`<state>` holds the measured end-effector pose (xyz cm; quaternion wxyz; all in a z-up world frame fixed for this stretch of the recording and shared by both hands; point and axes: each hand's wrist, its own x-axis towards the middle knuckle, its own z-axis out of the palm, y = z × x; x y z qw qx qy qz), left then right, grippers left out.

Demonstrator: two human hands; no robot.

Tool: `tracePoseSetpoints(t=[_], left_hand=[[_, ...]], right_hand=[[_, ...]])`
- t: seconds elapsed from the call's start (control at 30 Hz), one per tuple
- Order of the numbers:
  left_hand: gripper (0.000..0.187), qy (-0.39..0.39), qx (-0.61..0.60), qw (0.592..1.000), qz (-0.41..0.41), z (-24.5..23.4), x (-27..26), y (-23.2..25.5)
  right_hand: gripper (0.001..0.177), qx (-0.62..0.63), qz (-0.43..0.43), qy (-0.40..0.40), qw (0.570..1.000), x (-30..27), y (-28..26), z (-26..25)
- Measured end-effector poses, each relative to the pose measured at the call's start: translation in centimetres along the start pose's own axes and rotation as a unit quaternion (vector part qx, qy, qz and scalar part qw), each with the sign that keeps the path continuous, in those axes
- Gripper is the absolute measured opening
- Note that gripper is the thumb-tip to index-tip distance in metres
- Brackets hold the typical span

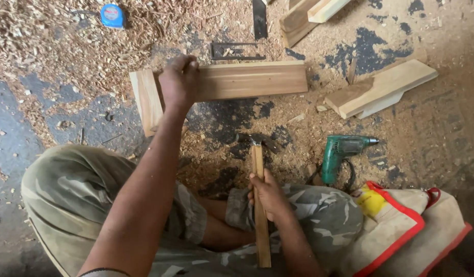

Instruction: The person is assembling wood pieces using a hammer and nails in a woodworking shop.

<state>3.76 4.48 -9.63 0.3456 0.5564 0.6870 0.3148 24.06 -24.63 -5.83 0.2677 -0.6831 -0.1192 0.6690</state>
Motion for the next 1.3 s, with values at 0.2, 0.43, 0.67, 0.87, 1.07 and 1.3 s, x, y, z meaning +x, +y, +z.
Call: tracePoseSetpoints(t=[0.2, 0.43, 0.67, 0.87, 1.07, 1.3], left_hand=[[0.016, -0.082, -0.016, 0.959, 0.271, 1.0, -1.2, 3.5], [0.018, -0.173, 0.042, 0.947, 0.265, 4.1, -0.4, 2.1], [0.021, -0.212, 0.053, 0.955, 0.201, 3.4, -1.0, 3.2], [0.020, -0.194, 0.034, 0.950, 0.241, 3.9, -0.6, 2.2], [0.018, -0.206, 0.055, 0.953, 0.213, 3.6, -0.9, 3.0], [0.019, -0.150, 0.048, 0.948, 0.276, 4.1, -1.6, 2.5]], right_hand=[[0.026, 0.009, -0.006, 0.001, 1.000, -0.1, 0.0, 0.1], [0.031, 0.018, -0.005, 0.015, 1.000, -0.6, -0.2, 0.3], [0.034, 0.000, -0.002, 0.023, 1.000, -0.6, -0.4, 0.5], [0.035, -0.002, -0.001, 0.026, 1.000, -0.9, -0.6, 0.7], [0.042, 0.021, -0.001, 0.004, 1.000, -0.7, -0.7, 0.3], [0.055, -0.175, -0.099, 0.131, 0.971, -3.6, -5.2, 1.5]])
